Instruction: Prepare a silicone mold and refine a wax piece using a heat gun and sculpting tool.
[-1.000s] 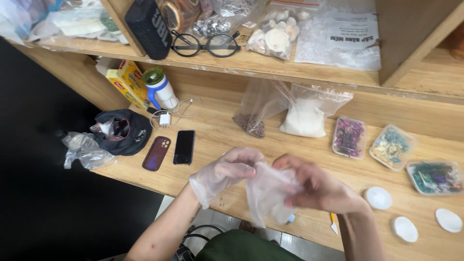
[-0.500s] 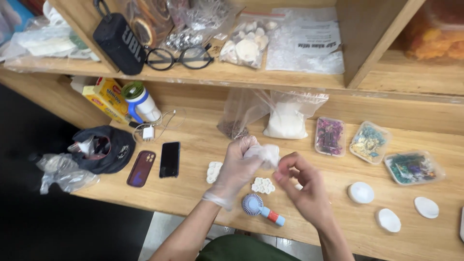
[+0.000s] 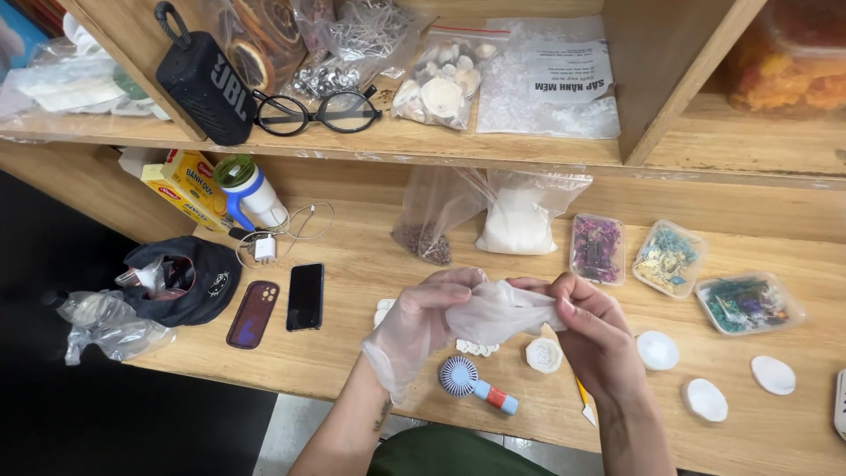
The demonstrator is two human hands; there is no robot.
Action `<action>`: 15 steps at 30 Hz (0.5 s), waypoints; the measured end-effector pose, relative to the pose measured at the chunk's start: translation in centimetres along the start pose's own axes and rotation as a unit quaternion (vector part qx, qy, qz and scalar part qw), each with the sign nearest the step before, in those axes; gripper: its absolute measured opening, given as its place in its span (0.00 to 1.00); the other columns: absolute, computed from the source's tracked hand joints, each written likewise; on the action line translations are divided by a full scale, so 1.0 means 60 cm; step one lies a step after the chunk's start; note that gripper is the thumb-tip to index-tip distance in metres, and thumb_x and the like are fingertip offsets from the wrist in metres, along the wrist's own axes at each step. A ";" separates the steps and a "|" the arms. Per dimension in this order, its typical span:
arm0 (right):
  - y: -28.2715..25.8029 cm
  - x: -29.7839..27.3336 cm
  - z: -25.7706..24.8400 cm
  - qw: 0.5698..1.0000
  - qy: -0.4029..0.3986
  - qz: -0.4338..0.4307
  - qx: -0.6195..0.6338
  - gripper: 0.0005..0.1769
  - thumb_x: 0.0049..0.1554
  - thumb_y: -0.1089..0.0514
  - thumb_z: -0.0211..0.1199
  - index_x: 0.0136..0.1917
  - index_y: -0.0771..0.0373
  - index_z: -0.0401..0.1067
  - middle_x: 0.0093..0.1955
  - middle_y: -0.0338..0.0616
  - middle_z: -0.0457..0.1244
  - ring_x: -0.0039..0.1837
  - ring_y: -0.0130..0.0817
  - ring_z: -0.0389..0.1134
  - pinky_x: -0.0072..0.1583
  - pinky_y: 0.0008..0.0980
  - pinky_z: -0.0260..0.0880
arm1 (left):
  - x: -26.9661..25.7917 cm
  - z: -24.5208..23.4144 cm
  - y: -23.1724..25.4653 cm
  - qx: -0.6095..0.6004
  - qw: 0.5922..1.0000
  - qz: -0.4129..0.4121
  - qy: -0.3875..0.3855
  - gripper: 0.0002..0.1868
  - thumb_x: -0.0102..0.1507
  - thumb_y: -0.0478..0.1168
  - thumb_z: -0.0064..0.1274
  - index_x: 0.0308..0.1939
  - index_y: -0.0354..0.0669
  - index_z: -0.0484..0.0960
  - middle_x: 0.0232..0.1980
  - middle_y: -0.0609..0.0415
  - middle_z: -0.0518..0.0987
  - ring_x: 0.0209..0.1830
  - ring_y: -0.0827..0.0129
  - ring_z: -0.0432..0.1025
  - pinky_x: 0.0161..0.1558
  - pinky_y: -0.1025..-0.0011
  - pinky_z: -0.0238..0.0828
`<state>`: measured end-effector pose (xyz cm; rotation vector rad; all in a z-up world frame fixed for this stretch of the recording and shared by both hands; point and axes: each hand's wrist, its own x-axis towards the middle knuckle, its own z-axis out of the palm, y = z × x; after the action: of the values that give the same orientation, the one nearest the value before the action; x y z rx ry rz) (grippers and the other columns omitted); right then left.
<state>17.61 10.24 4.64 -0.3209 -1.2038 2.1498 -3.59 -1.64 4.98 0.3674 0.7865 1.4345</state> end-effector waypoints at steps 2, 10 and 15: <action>0.018 0.003 -0.032 1.000 -0.009 -0.014 -0.012 0.07 0.59 0.59 0.63 0.44 0.63 0.68 0.56 0.52 0.68 0.62 0.38 0.66 0.74 0.43 0.54 | 0.008 -0.015 -0.006 -0.013 1.000 0.007 -0.027 0.16 0.60 0.37 0.57 0.51 0.39 0.80 0.47 0.53 0.81 0.49 0.66 0.77 0.54 0.67 0.74; 0.004 0.002 -0.019 0.978 0.013 0.037 -0.204 0.07 0.59 0.63 0.64 0.44 0.65 0.67 0.39 0.41 0.62 0.45 0.29 0.64 0.51 0.34 0.61 | 0.016 -0.009 -0.018 -0.042 0.998 0.035 -0.012 0.18 0.64 0.38 0.59 0.56 0.42 0.75 0.49 0.57 0.79 0.51 0.71 0.75 0.56 0.69 0.72; -0.004 -0.002 0.002 0.938 -0.092 -0.013 -0.334 0.16 0.50 0.71 0.71 0.42 0.64 0.63 0.41 0.38 0.62 0.47 0.23 0.63 0.49 0.26 0.64 | -0.009 0.050 -0.003 0.038 0.999 0.005 0.030 0.30 0.59 0.47 0.61 0.62 0.46 0.70 0.54 0.57 0.77 0.57 0.73 0.75 0.58 0.71 0.74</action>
<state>17.72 10.15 4.90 -0.3896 -2.0217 1.7107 -1.42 -1.51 7.11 0.3885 0.8907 1.4319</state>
